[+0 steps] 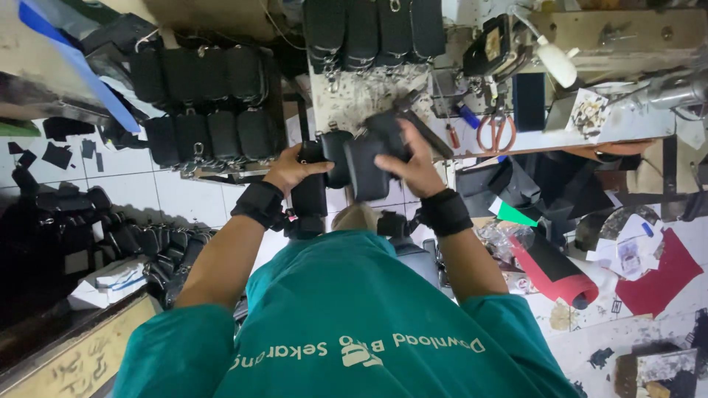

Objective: The person repeatedly picks up small black pouches from a pile on the floor and places them onto a wooden workbench. They arrange the pouches in neat rows, handling them one or two at a time and occasionally adjusting their positions.

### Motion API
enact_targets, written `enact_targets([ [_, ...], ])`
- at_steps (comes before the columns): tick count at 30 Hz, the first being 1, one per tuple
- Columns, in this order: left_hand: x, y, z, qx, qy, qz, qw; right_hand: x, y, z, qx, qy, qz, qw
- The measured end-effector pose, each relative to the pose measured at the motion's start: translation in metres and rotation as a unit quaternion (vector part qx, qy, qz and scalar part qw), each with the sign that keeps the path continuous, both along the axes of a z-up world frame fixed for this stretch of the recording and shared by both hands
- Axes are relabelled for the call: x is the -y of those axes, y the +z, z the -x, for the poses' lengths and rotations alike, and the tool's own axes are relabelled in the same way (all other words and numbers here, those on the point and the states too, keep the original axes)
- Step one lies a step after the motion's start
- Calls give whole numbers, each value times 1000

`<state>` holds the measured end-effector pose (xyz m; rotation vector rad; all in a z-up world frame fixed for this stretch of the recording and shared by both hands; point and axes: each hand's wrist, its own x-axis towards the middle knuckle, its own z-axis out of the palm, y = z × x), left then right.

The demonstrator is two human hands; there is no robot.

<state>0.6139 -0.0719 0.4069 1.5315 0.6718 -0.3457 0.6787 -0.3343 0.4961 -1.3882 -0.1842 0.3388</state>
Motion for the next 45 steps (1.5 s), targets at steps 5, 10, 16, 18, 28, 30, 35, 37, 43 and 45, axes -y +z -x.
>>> enact_targets([
  [5,-24,10,47,18,-37,25,999,-24,30,76,-7,257,45,965],
  [10,-53,35,79,30,-28,23,999,-42,40,101,19,377,90,922],
  [16,-76,33,96,41,-5,20,999,-66,63,119,55,468,137,871],
  [18,-78,41,101,39,3,21,999,-69,59,115,62,501,158,849],
  [28,-88,22,88,62,38,43,996,-57,40,91,62,583,186,789],
  [30,-93,10,80,68,38,48,996,-50,45,74,62,562,184,804],
  [35,-113,-32,67,65,52,54,995,-24,56,36,44,476,212,852],
  [37,-95,15,63,64,52,59,995,-7,52,36,10,389,176,904],
  [43,-86,46,70,64,72,71,993,35,16,28,-66,109,37,991],
  [45,-86,47,74,60,77,77,992,66,-26,19,-80,71,28,994],
])
